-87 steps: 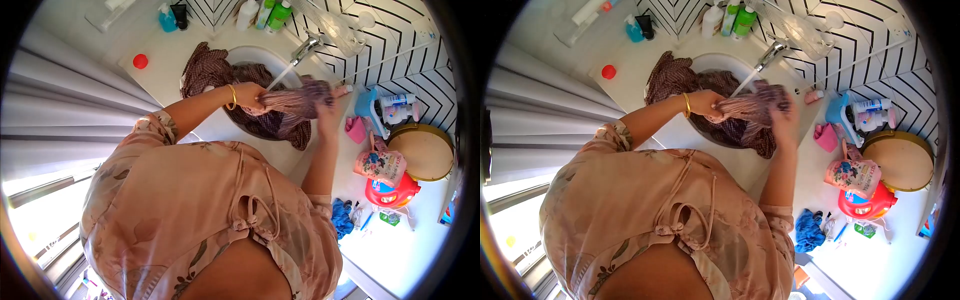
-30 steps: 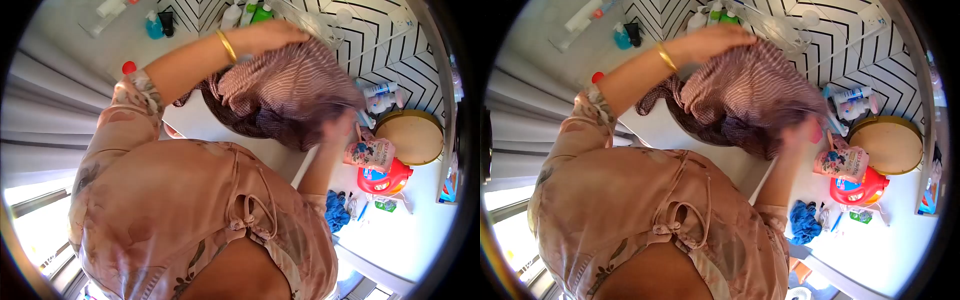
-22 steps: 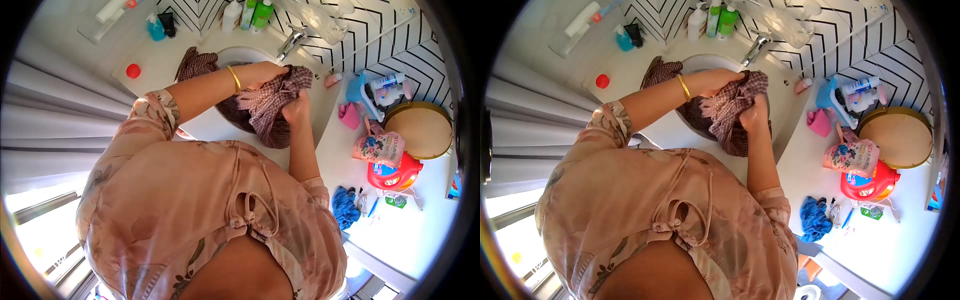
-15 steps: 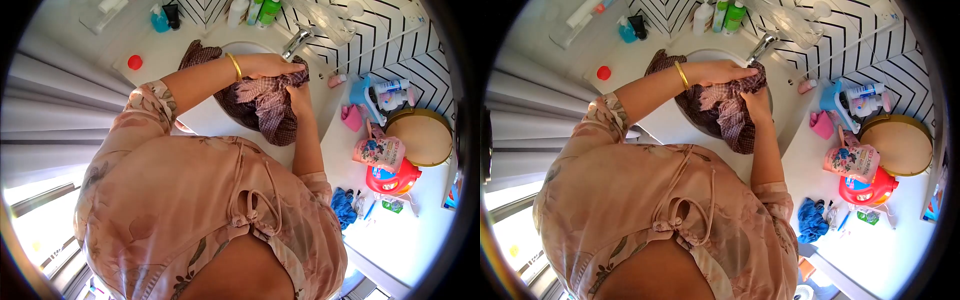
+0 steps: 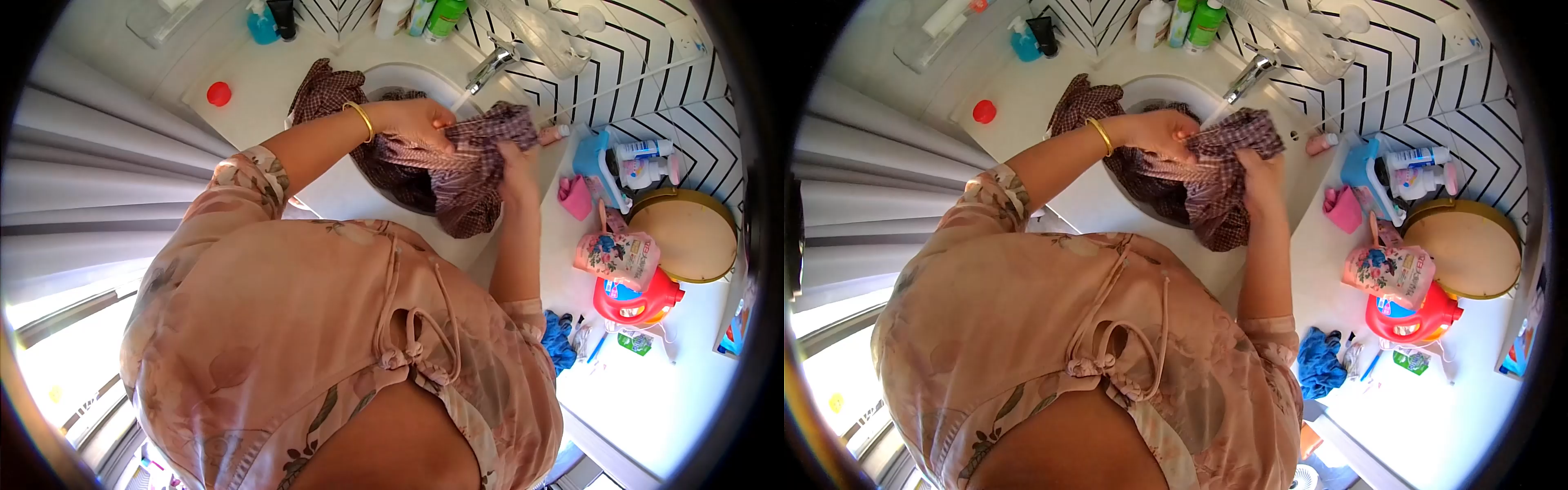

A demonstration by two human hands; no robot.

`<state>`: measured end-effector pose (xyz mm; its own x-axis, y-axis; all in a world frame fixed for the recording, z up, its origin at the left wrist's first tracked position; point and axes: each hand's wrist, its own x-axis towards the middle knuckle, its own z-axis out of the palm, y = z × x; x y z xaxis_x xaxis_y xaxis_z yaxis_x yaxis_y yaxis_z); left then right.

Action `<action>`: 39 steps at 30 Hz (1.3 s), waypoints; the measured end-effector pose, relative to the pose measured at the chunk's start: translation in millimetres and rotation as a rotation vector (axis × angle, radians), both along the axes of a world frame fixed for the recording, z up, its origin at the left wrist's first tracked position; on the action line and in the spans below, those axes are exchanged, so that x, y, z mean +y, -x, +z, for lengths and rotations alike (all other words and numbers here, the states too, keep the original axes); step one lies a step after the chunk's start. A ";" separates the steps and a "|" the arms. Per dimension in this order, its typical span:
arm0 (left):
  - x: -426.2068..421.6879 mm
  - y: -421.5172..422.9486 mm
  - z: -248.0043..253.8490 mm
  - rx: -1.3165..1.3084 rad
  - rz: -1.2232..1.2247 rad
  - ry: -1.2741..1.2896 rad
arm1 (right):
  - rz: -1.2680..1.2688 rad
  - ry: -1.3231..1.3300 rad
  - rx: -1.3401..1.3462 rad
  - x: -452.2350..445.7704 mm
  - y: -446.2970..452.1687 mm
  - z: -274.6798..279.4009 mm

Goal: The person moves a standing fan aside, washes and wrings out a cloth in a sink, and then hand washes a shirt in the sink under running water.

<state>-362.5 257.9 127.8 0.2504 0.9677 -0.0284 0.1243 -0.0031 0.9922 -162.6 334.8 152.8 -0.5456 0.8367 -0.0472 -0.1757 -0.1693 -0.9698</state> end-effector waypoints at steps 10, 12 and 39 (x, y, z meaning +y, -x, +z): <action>15.5 28.7 82.1 0.473 -0.104 -0.089 | -0.352 -0.339 0.153 47.0 -99.5 186.6; 20.1 46.7 69.3 0.421 -0.068 -0.118 | -0.473 -0.350 0.163 52.8 -119.6 242.3; 19.9 -13.9 24.6 0.272 0.340 -0.067 | 0.222 0.166 0.176 -8.0 25.7 -43.2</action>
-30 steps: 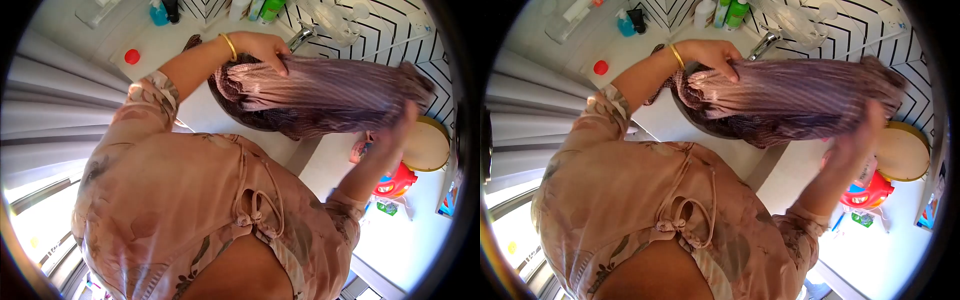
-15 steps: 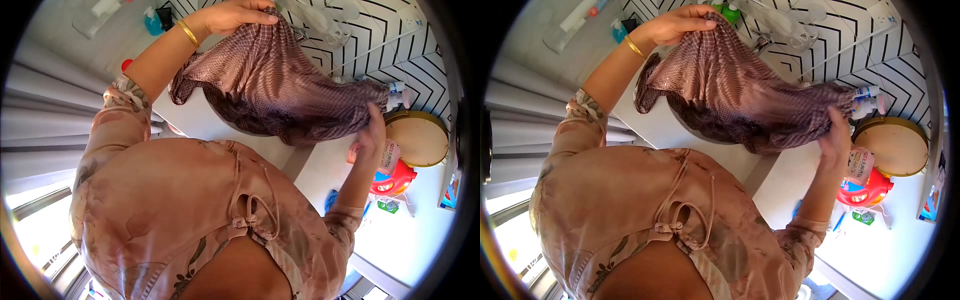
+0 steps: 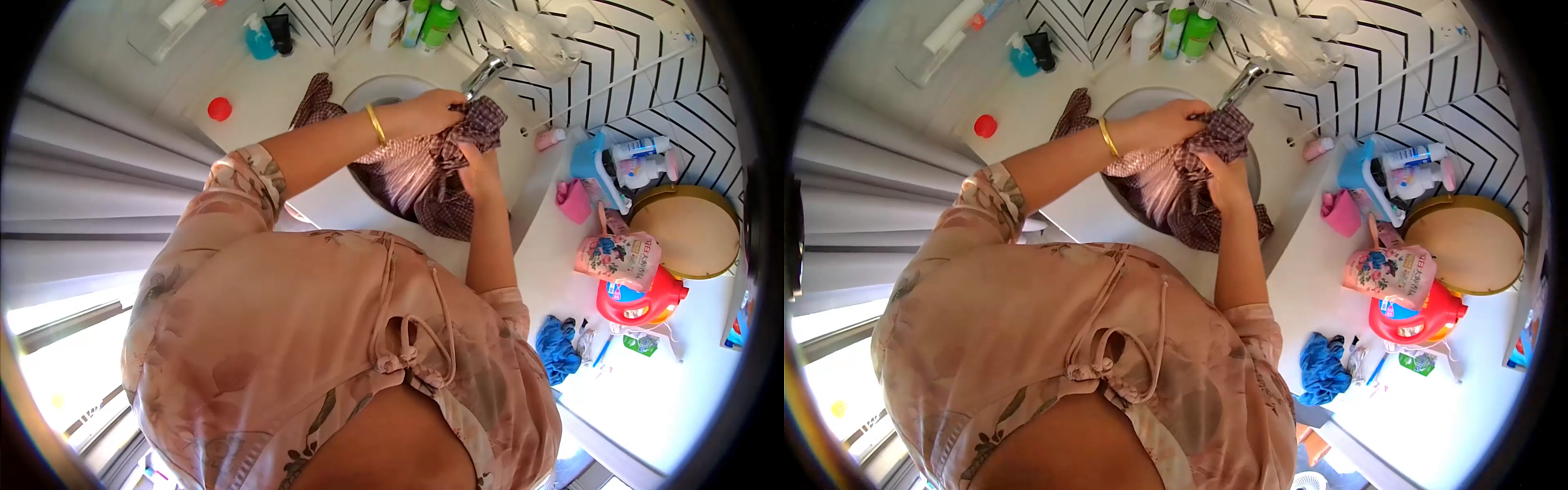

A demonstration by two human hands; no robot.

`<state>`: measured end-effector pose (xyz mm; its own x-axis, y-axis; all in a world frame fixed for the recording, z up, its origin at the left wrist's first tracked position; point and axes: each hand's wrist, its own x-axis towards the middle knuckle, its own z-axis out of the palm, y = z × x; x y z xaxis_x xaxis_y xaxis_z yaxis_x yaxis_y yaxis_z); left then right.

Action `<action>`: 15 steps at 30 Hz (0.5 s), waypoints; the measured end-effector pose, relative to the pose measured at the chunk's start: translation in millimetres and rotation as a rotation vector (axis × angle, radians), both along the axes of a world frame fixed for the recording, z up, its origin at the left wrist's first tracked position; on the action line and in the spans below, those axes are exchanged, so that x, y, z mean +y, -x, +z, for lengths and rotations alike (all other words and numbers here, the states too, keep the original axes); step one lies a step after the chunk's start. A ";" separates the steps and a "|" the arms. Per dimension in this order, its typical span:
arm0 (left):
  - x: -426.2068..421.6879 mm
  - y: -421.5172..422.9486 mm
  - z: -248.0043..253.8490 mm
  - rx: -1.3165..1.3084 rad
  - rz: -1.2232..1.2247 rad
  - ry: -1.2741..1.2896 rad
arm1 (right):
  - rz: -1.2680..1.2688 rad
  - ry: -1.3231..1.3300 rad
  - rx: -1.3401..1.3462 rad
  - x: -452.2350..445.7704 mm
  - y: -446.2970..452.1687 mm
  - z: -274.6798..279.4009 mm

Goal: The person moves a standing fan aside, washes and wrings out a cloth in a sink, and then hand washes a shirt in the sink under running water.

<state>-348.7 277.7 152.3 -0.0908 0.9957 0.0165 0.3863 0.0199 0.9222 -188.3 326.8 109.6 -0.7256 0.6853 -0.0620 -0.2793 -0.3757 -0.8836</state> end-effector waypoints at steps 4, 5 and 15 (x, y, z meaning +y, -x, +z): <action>0.1 14.2 6.5 0.247 0.021 -0.167 | -0.294 -0.527 -0.517 -19.8 11.7 74.2; -3.0 18.1 16.8 0.112 -0.031 -0.129 | -0.372 -0.393 -0.376 -14.0 12.6 75.1; -43.9 38.9 38.6 0.148 -0.367 0.221 | -0.671 -0.577 -0.171 35.4 -80.3 241.6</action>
<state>-387.6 233.8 191.0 0.2565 0.9427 -0.2135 0.5322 0.0467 0.8454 -108.0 362.3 351.2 -0.1747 0.9194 0.3523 -0.1273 0.3337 -0.9340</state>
